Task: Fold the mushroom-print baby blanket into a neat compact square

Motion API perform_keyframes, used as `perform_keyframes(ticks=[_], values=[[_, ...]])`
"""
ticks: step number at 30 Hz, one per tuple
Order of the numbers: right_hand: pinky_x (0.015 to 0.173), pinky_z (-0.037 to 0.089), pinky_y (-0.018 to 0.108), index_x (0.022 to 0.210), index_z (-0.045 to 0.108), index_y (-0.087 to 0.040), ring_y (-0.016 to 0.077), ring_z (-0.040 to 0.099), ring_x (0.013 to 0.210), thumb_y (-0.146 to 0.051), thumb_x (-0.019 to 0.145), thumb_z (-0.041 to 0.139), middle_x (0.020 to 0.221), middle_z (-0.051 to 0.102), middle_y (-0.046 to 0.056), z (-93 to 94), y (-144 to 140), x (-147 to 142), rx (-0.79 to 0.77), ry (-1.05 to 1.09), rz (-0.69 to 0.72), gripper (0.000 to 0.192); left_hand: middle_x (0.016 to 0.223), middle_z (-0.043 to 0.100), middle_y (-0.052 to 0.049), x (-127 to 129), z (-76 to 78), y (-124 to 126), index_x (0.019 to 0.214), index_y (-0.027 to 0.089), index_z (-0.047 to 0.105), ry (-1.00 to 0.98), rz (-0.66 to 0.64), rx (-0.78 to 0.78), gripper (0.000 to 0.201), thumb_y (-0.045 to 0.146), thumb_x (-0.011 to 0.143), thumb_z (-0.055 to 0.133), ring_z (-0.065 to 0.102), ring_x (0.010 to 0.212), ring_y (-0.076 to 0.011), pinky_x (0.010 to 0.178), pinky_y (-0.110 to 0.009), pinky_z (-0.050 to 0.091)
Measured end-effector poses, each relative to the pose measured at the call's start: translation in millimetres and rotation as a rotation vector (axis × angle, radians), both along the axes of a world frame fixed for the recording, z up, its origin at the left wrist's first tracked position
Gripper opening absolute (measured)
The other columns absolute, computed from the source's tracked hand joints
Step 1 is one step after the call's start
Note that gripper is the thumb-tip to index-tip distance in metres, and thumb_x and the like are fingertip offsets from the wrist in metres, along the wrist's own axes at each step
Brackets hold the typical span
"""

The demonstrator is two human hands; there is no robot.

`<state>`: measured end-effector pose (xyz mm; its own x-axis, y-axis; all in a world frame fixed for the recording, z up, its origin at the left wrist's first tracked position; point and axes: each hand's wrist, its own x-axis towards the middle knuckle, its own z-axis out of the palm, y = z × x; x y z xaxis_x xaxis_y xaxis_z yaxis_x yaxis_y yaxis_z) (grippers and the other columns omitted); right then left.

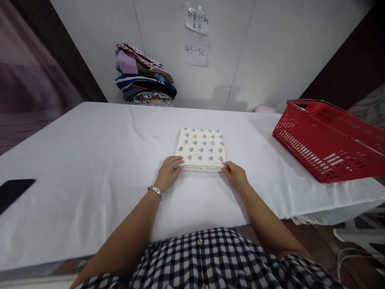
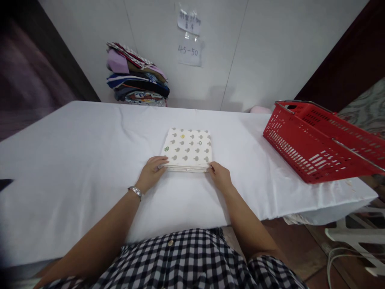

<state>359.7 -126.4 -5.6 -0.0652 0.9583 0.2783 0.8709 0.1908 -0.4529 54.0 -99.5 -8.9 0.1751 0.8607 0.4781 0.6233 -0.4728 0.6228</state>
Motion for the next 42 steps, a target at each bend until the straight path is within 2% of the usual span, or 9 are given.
perform_keyframes(ticks=[5, 12, 22, 24, 27, 31, 36, 42], values=[[0.064, 0.043, 0.027, 0.106, 0.059, -0.023, 0.0146, 0.055, 0.065, -0.033, 0.082, 0.051, 0.081, 0.064, 0.0, 2.4, -2.8, 0.6, -0.009, 0.073, 0.033, 0.027, 0.111, 0.065, -0.004, 1.2, 1.2, -1.6, 0.097, 0.023, 0.066, -0.024, 0.003, 0.002, 0.021, 0.034, 0.081, 0.059, 0.051, 0.111, -0.0201, 0.1, -0.041, 0.042], [0.064, 0.043, 0.027, 0.106, 0.06, -0.022, 0.0133, 0.052, 0.062, -0.042, 0.082, 0.053, 0.079, 0.063, 0.0, 1.2, -2.9, -0.7, 0.028, 0.13, 0.049, 0.031, 0.108, 0.067, -0.003, 2.9, 0.8, 1.6, 0.094, 0.023, 0.067, 0.005, 0.015, 0.011, 0.018, 0.032, 0.084, 0.054, 0.053, 0.109, -0.0197, 0.1, -0.042, 0.041], [0.062, 0.044, 0.026, 0.104, 0.062, -0.023, 0.0124, 0.052, 0.06, -0.041, 0.084, 0.052, 0.077, 0.061, 0.0, 4.1, -4.2, -1.3, 0.054, 0.161, 0.05, 0.029, 0.106, 0.067, -0.003, 5.2, 4.1, 0.8, 0.091, 0.023, 0.067, 0.013, 0.028, 0.018, 0.019, 0.033, 0.085, 0.053, 0.054, 0.107, -0.0203, 0.098, -0.042, 0.042], [0.062, 0.044, 0.026, 0.102, 0.063, -0.023, 0.0129, 0.054, 0.063, -0.039, 0.085, 0.051, 0.081, 0.061, 0.001, 5.7, -4.6, -2.1, 0.085, 0.118, 0.049, 0.026, 0.107, 0.067, -0.003, 5.6, 4.3, 0.5, 0.093, 0.023, 0.067, 0.03, 0.027, 0.037, 0.018, 0.031, 0.084, 0.053, 0.054, 0.107, -0.0207, 0.099, -0.043, 0.042], [0.067, 0.046, 0.027, 0.103, 0.064, -0.025, 0.0162, 0.057, 0.079, -0.035, 0.085, 0.053, 0.095, 0.061, 0.004, 7.3, -4.5, -3.7, 0.139, 0.069, 0.08, 0.023, 0.11, 0.066, -0.003, 7.0, 4.3, -0.4, 0.096, 0.024, 0.066, 0.078, 0.029, 0.071, 0.019, 0.029, 0.082, 0.054, 0.054, 0.109, -0.021, 0.099, -0.042, 0.04], [0.077, 0.048, 0.032, 0.1, 0.065, -0.025, 0.0203, 0.054, 0.097, -0.028, 0.084, 0.055, 0.105, 0.058, 0.006, 6.7, -2.2, -7.1, 0.227, 0.047, 0.116, 0.02, 0.116, 0.063, -0.002, 11.8, 5.5, -2.6, 0.098, 0.025, 0.064, 0.171, 0.055, 0.099, 0.02, 0.023, 0.08, 0.054, 0.051, 0.113, -0.0217, 0.099, -0.043, 0.037], [0.082, 0.047, 0.034, 0.102, 0.064, -0.025, 0.0203, 0.053, 0.097, -0.022, 0.085, 0.051, 0.103, 0.06, 0.006, 5.1, 1.6, -11.2, 0.264, 0.003, 0.188, 0.022, 0.115, 0.064, -0.001, 19.1, 9.3, -3.3, 0.094, 0.025, 0.064, 0.216, 0.051, 0.128, 0.018, 0.02, 0.08, 0.054, 0.051, 0.111, -0.0211, 0.098, -0.043, 0.033], [0.08, 0.048, 0.036, 0.104, 0.065, -0.026, 0.0212, 0.053, 0.097, -0.023, 0.089, 0.047, 0.101, 0.061, 0.006, 1.7, 5.3, -11.9, 0.259, -0.015, 0.177, 0.024, 0.104, 0.066, -0.002, 25.1, 12.5, 0.1, 0.093, 0.026, 0.065, 0.26, 0.057, 0.126, 0.016, 0.024, 0.082, 0.054, 0.054, 0.103, -0.0217, 0.094, -0.043, 0.034]])
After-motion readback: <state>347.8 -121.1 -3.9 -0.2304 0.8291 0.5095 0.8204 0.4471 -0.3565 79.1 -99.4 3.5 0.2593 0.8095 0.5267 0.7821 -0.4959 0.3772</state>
